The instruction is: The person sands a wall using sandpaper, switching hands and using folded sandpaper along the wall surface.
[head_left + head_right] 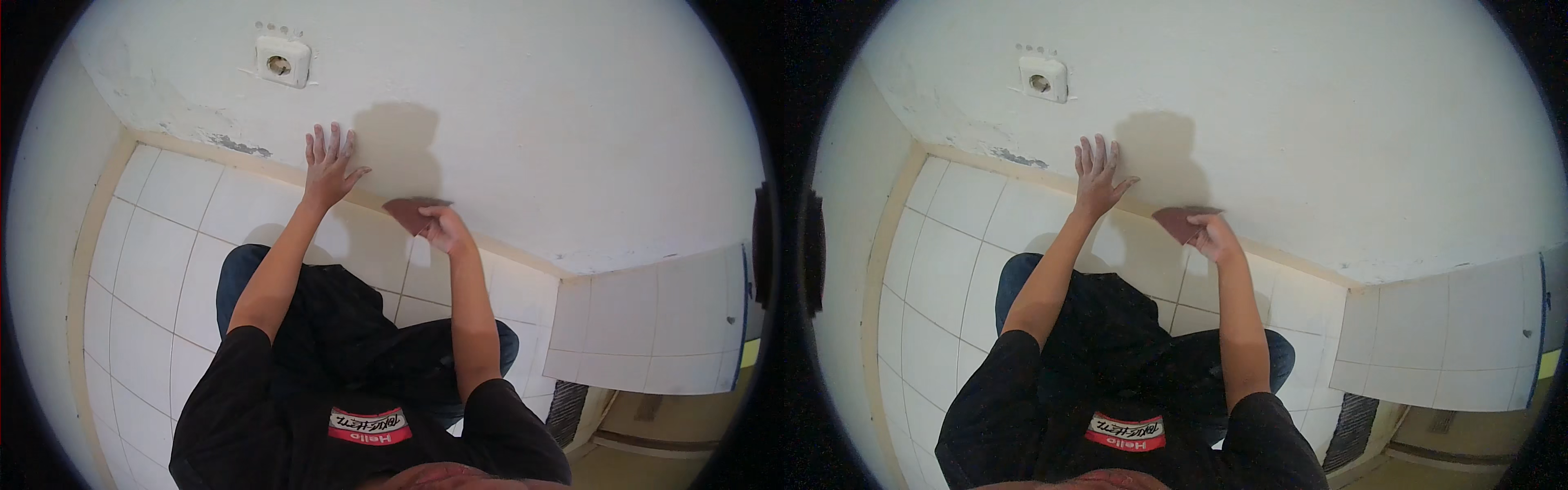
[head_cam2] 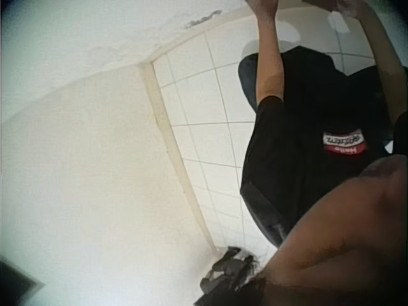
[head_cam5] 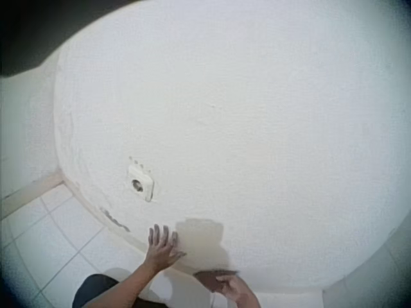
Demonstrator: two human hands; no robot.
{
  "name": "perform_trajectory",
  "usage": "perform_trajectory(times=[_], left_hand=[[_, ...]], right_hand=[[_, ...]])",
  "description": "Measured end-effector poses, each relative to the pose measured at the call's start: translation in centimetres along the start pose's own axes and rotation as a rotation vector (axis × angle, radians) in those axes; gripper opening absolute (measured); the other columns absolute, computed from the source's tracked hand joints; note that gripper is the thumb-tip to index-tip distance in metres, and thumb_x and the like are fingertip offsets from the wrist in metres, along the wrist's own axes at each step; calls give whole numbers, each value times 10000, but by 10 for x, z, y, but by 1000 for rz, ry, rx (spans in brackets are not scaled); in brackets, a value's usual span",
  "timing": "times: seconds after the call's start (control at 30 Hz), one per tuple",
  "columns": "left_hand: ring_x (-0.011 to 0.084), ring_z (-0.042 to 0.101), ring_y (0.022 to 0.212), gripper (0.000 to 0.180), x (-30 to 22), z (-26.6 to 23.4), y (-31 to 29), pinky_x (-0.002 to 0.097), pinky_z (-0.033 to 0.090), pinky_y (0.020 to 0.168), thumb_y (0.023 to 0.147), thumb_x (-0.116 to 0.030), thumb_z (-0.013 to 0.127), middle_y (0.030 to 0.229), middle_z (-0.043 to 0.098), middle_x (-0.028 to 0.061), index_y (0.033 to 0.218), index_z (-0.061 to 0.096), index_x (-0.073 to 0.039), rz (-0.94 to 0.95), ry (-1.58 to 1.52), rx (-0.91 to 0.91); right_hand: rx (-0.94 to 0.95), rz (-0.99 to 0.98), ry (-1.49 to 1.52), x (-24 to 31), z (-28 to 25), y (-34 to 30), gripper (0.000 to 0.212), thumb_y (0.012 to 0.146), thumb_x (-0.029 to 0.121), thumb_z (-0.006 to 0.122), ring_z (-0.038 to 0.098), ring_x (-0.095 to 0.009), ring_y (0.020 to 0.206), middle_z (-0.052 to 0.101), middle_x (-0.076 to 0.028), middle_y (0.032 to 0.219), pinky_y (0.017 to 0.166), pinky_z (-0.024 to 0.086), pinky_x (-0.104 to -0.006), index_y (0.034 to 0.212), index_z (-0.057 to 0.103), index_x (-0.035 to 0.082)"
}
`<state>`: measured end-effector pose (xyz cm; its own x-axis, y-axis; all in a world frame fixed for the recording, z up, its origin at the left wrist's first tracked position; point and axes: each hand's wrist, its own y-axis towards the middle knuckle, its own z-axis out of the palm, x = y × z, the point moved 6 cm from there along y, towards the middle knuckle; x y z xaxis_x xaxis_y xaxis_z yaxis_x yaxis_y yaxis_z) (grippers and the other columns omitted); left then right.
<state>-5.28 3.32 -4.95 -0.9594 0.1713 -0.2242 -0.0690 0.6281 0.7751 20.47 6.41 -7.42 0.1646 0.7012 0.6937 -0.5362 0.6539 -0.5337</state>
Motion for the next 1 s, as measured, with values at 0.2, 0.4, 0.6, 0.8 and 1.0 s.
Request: perform_trajectory(times=[0.2,0.4,0.6,0.8,1.0], left_hand=[[530,34,1469,965,1,-2,-1,639,72,1163,817,-509,738,1607,142,264,1537,269,-69,0,3,-14],[519,37,1474,957,-1,-2,0,629,75,1168,818,-503,741,1611,144,254,1536,276,-74,5,2,-5],[523,49,1472,949,2,-4,-2,633,75,1166,823,-491,743,1608,157,255,1537,274,-77,-11,-19,-5],[524,58,1470,956,4,-4,-3,635,79,1165,816,-491,749,1606,164,255,1538,274,-82,-7,-6,1],[526,63,1469,963,-1,-1,1,635,82,1165,808,-499,754,1609,158,250,1541,270,-102,-26,-20,13]], right_hand=[[-109,-27,287,-25,-15,27,412,942,0,391,602,-309,1182,561,-212,1315,964,532,-440,1346,441,-65],[-117,-153,133,6,-23,15,371,930,1,437,626,-320,1165,602,-236,1258,1007,537,-402,1287,470,-96],[-167,-262,95,35,-6,-15,387,916,14,448,665,-322,1092,613,-253,1241,966,561,-387,1273,472,-133],[0,17,102,-7,4,-6,452,923,51,426,615,-365,1166,570,-292,1293,999,532,-454,1327,411,-151],[28,-53,223,-17,-17,23,443,918,26,425,594,-327,1215,563,-256,1331,1065,485,-441,1346,452,-89]])
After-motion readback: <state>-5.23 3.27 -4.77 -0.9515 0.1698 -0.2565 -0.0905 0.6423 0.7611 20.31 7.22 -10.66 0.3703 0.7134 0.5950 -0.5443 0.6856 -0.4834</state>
